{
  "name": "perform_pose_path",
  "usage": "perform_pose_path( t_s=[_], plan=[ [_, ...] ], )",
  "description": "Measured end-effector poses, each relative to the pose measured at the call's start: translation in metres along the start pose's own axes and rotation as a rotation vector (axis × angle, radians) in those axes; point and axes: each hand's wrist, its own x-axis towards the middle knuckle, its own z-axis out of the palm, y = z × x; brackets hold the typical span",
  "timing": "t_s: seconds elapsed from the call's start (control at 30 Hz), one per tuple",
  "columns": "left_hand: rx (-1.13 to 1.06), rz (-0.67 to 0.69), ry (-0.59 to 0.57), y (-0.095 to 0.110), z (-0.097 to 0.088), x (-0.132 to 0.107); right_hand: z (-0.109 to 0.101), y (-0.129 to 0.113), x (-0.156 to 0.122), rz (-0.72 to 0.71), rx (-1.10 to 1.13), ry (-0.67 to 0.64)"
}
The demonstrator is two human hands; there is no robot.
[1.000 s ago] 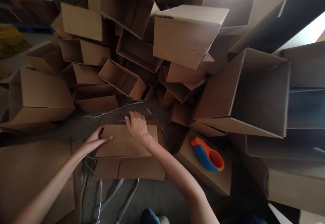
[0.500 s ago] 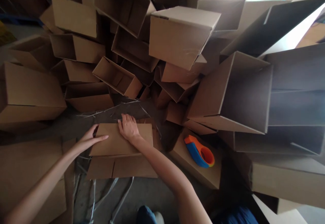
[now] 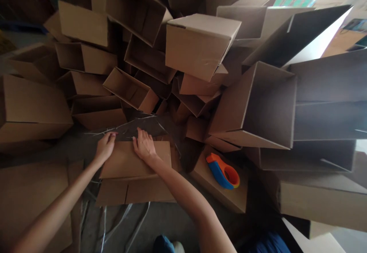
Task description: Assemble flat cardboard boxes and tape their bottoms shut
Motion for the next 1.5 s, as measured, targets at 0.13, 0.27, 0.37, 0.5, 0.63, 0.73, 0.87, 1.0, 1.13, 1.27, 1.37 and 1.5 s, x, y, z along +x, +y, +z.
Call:
perform_pose_path(
  t_s=[0.13, 0.27, 0.37, 0.5, 0.63, 0.73, 0.87, 1.0, 1.13, 1.27, 1.37, 1.5],
  plan=[
    [0.295, -0.006, -0.105, 0.017, 0.005, 0.002, 0.0, 0.001, 0.0, -0.035, 0.007, 0.013],
    [0.55, -0.022, -0.224, 0.028, 0.007, -0.005, 0.0, 0.0, -0.001, -0.073, 0.018, 0.048],
    [0.585, -0.004, -0.22, 0.03, 0.008, -0.006, 0.0, 0.001, -0.001, -0.096, 0.022, 0.053],
    [0.603, 0.001, -0.226, 0.03, 0.009, -0.003, 0.0, 0.001, 0.0, -0.091, 0.006, 0.043],
    [0.604, 0.004, -0.233, 0.029, 0.011, -0.001, 0.0, 0.002, 0.001, -0.075, 0.003, 0.028],
    [0.608, 0.001, -0.236, 0.028, 0.011, -0.001, 0.0, 0.002, 0.001, -0.059, 0.004, 0.029],
    [0.617, 0.017, -0.241, 0.026, 0.012, 0.0, 0.001, 0.002, 0.004, -0.016, -0.024, -0.003],
    [0.618, 0.026, -0.237, 0.025, 0.012, 0.001, -0.001, 0.001, 0.006, 0.026, -0.108, -0.141],
    [0.616, 0.021, -0.248, 0.025, 0.011, 0.0, -0.002, 0.0, 0.006, -0.008, -0.154, -0.16],
    [0.613, 0.03, -0.245, 0.024, 0.011, -0.001, -0.002, 0.0, 0.004, -0.01, -0.157, -0.145],
    [0.61, 0.038, -0.249, 0.023, 0.01, -0.002, -0.003, 0.0, 0.003, -0.009, -0.149, -0.152],
    [0.61, 0.042, -0.249, 0.022, 0.009, -0.003, -0.003, -0.001, 0.002, -0.013, -0.138, -0.142]
  ],
)
